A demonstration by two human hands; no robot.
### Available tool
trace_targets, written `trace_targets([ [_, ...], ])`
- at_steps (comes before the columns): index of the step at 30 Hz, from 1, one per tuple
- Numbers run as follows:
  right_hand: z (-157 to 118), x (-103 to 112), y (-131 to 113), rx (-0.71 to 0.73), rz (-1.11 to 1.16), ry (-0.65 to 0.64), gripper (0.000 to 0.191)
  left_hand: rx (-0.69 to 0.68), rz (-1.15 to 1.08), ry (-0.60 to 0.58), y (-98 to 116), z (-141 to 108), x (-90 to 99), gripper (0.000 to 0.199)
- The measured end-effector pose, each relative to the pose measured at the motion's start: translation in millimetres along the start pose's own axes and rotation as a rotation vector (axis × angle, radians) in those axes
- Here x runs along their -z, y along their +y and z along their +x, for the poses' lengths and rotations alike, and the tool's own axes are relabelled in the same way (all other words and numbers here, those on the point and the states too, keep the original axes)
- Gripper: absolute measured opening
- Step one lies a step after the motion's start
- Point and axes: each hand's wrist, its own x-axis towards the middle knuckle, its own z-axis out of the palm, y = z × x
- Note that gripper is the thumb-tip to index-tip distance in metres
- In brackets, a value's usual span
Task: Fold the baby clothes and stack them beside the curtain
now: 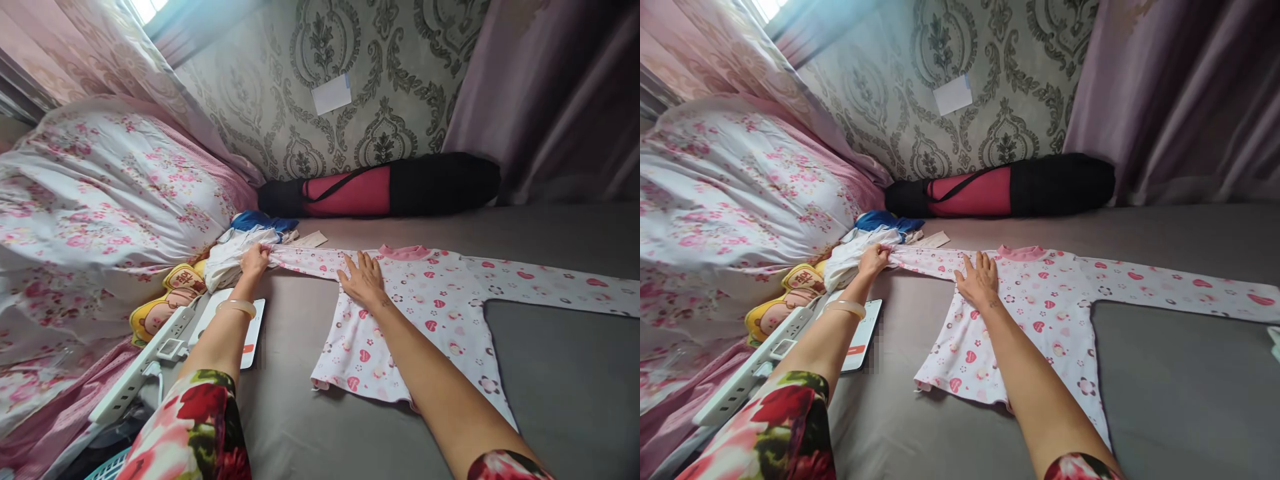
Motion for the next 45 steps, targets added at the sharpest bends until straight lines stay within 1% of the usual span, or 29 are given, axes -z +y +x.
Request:
trace_targets([
  [2, -1, 2, -1, 0.0, -0.009, -0.006, 0.061, 0.009, 0.073, 0.028, -1, -2, -10.4, 0.034],
  [4, -1, 3, -1, -0.001, -0.017, -0.017, 0.062, 0.01, 0.159, 0.028, -1, -6, -19.9, 0.033],
  [6, -2, 4, -2, -0.012, -0.025, -0.027, 0.062, 0.015, 0.273, 0.082, 1, -10, -25.7, 0.031],
  [8, -2, 5, -4, -0.018, -0.035, -0.032, 0.062, 0.018, 0.332, 0.183, 10, -16, -28.0, 0.031],
  [9, -2, 5, -4, -0.019, -0.039, -0.033, 0.062, -0.001, 0.323, 0.225, 18, -21, -29.1, 0.031],
  [10, -2, 5, -5, -0.021, -0.042, -0.034, 0.062, -0.043, 0.288, 0.242, 28, -26, -31.0, 0.03],
  [11, -2, 5, -5, -0.022, -0.046, -0.036, 0.063, -0.117, 0.233, 0.229, 41, -34, -34.3, 0.03],
  [13, -3, 5, -5, -0.027, -0.058, -0.036, 0.063, -0.373, 0.069, 0.116, 71, -53, -46.7, 0.032],
  [15, -2, 5, -4, -0.022, -0.09, -0.053, 0.065, -0.627, -0.084, 0.034, 104, -76, -65.2, 0.036],
  [16, -2, 6, -3, -0.012, -0.116, -0.077, 0.068, -0.711, -0.128, 0.009, 120, -87, -75.1, 0.04],
  [17, -2, 7, -3, 0.001, -0.144, -0.105, 0.071, -0.758, -0.153, -0.023, 134, -97, -84.2, 0.043],
  [18, -1, 9, -3, 0.013, -0.169, -0.136, 0.074, -0.772, -0.172, -0.067, 145, -105, -91.9, 0.047],
  [19, -1, 10, -3, 0.019, -0.189, -0.164, 0.077, -0.764, -0.186, -0.121, 153, -110, -97.6, 0.049],
  [21, -1, 12, -4, 0.019, -0.203, -0.187, 0.079, -0.707, -0.219, -0.208, 161, -113, -103.5, 0.054],
  [23, -1, 12, -5, -0.002, -0.194, -0.182, 0.078, -0.656, -0.243, -0.26, 159, -109, -104.0, 0.058],
  [25, -1, 10, -5, -0.018, -0.176, -0.158, 0.076, -0.653, -0.227, -0.281, 149, -102, -102.7, 0.059],
  [29, 0, 3, -4, -0.034, -0.129, -0.07, 0.069, -0.733, -0.051, -0.279, 123, -89, -101.5, 0.055],
  [31, 0, 1, -3, -0.029, -0.117, -0.03, 0.069, -0.71, 0.048, -0.264, 112, -84, -100.4, 0.055],
  [33, 0, 1, -3, -0.021, -0.113, -0.011, 0.071, -0.643, 0.121, -0.242, 101, -79, -98.2, 0.057],
  [36, 0, 2, -3, -0.022, -0.112, -0.021, 0.072, -0.558, 0.178, -0.231, 88, -70, -93.4, 0.061],
  [40, 1, 3, -4, -0.039, -0.119, -0.051, 0.072, -0.489, 0.189, -0.25, 72, -56, -88.1, 0.064],
  [45, 2, 3, -4, -0.045, -0.145, -0.074, 0.071, -0.456, 0.186, -0.244, 55, -43, -85.4, 0.067],
])
